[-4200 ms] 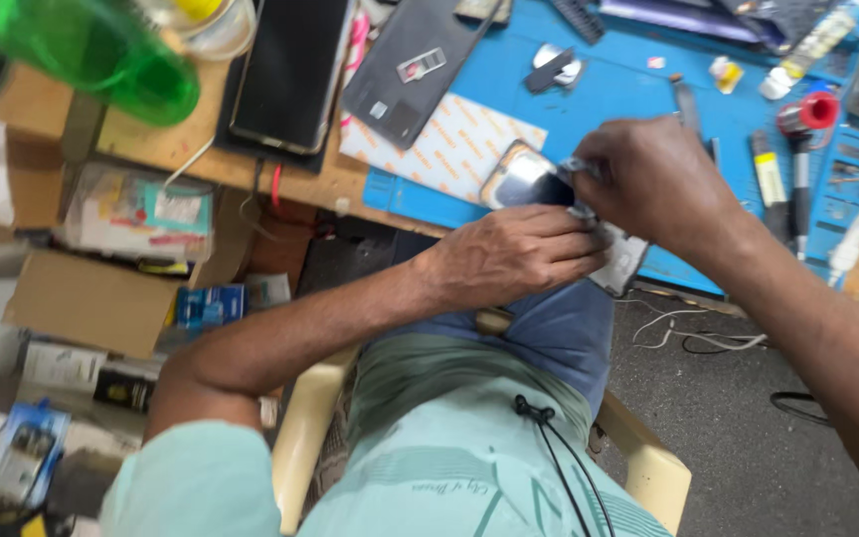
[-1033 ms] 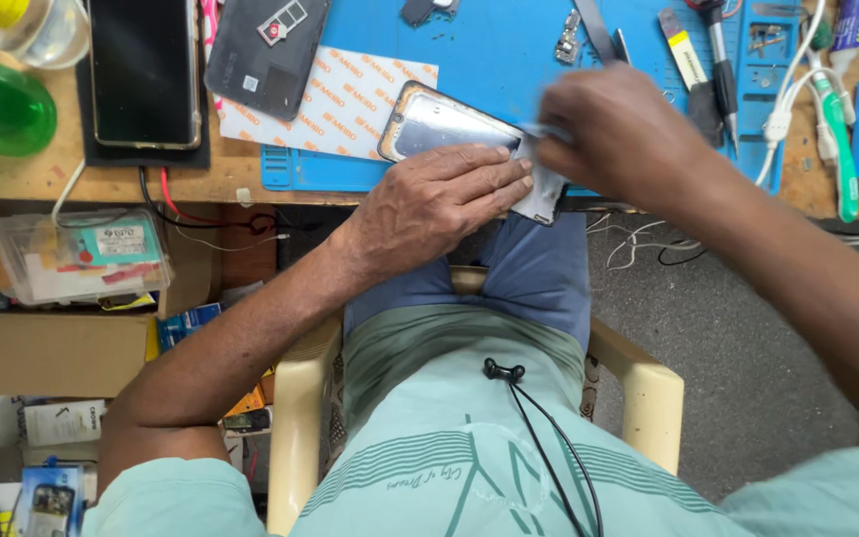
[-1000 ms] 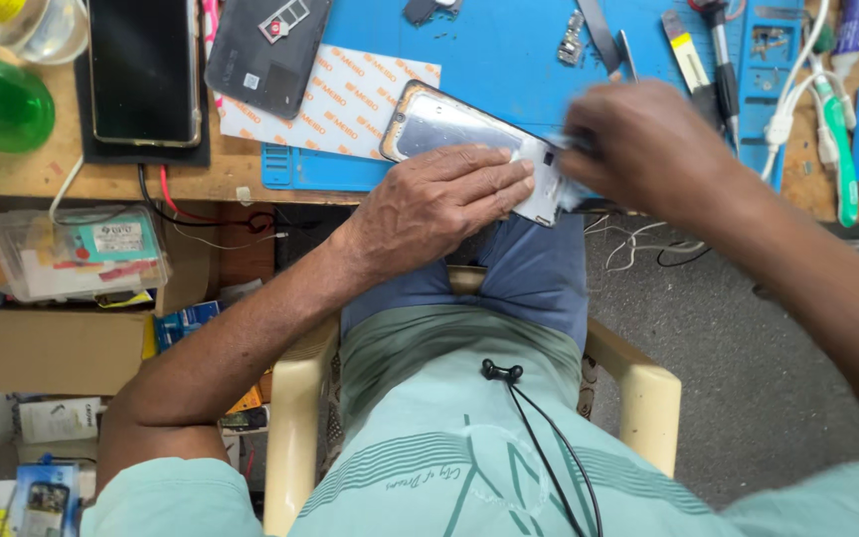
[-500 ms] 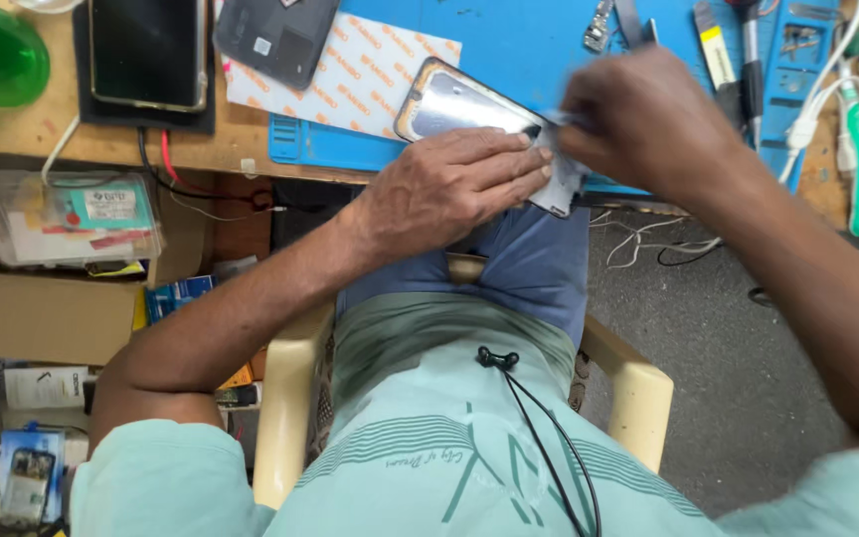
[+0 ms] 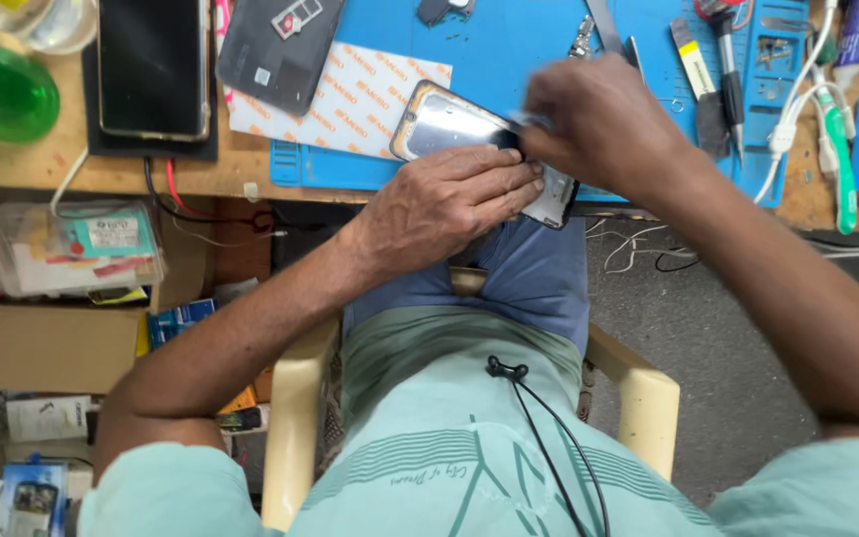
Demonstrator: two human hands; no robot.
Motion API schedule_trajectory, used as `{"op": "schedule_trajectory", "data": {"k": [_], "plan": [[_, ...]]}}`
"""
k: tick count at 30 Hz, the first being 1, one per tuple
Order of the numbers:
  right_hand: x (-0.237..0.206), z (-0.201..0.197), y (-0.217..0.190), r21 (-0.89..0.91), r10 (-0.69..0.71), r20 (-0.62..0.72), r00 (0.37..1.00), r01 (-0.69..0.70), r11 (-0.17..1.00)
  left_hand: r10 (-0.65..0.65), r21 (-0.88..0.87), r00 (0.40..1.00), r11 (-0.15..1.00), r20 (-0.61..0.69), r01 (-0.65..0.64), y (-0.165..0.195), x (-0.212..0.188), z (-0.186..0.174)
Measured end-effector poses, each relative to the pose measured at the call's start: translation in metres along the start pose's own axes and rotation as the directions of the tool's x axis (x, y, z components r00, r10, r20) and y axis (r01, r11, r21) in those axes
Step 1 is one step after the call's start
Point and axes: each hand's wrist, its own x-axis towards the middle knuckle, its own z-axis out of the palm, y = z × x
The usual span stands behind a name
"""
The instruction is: The person works on a disassembled smartphone at a repair bench, handling the phone frame and a replacement screen assembly, then uses tweezers on small components. They test a small feature phone showing a charging icon, apply liquid from a spray bottle to a cloth, and wipe the phone frame and screen surfaces.
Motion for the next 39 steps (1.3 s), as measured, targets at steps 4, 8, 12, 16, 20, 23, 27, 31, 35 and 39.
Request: {"op": "schedule_trajectory", "data": {"k": [4,8,12,16,20,23,27,31,35,39], "plan": [[-0.017,-0.01,0.004,-0.03,0.091,0.046,0.995,-0.09,0.996,-0.011,0.013,1.0,1.0,-0.017,0.011,0.001,-0.001,-0.002],[0.007,0.004,-0.001,0.039,-0.036,-0.032,0.999,0.038,0.999,-0.002,0.007,1.0,1.0,-0.003,0.002,0.0,0.0,-0.002],[-0.003,0.001,0.005,0.037,-0.012,-0.008,1.0,0.012,0.999,0.001,-0.012,1.0,1.0,-0.008,-0.001,0.0,0.001,0.0],[-0.022,-0.007,0.014,-0.004,0.115,0.086,0.99,-0.115,0.993,-0.018,0.016,1.0,1.0,-0.015,0.018,0.001,-0.003,-0.002],[0.02,0.017,0.014,0.089,-0.039,-0.008,0.999,0.039,0.995,-0.008,0.008,1.0,1.0,0.02,0.008,0.0,-0.001,-0.002],[0.022,0.027,0.023,0.122,-0.058,-0.043,0.997,0.063,0.99,-0.007,-0.007,0.999,1.0,0.05,0.007,0.0,0.001,-0.001],[-0.039,0.019,0.052,0.037,0.095,0.095,0.991,-0.099,0.994,-0.007,0.012,1.0,1.0,0.02,0.007,0.002,-0.001,0.0],[-0.058,0.011,0.061,0.029,0.082,0.107,0.991,-0.085,0.996,0.004,0.042,1.0,0.999,0.013,-0.004,0.0,-0.002,0.002],[-0.031,-0.01,0.016,0.013,-0.047,0.051,0.998,0.046,0.999,0.015,0.065,0.999,0.998,0.04,-0.017,-0.002,-0.001,0.001],[0.023,-0.015,-0.024,-0.016,-0.196,-0.025,0.98,0.196,0.981,-0.012,0.018,0.998,1.0,0.063,0.011,0.0,0.0,-0.003]]}}
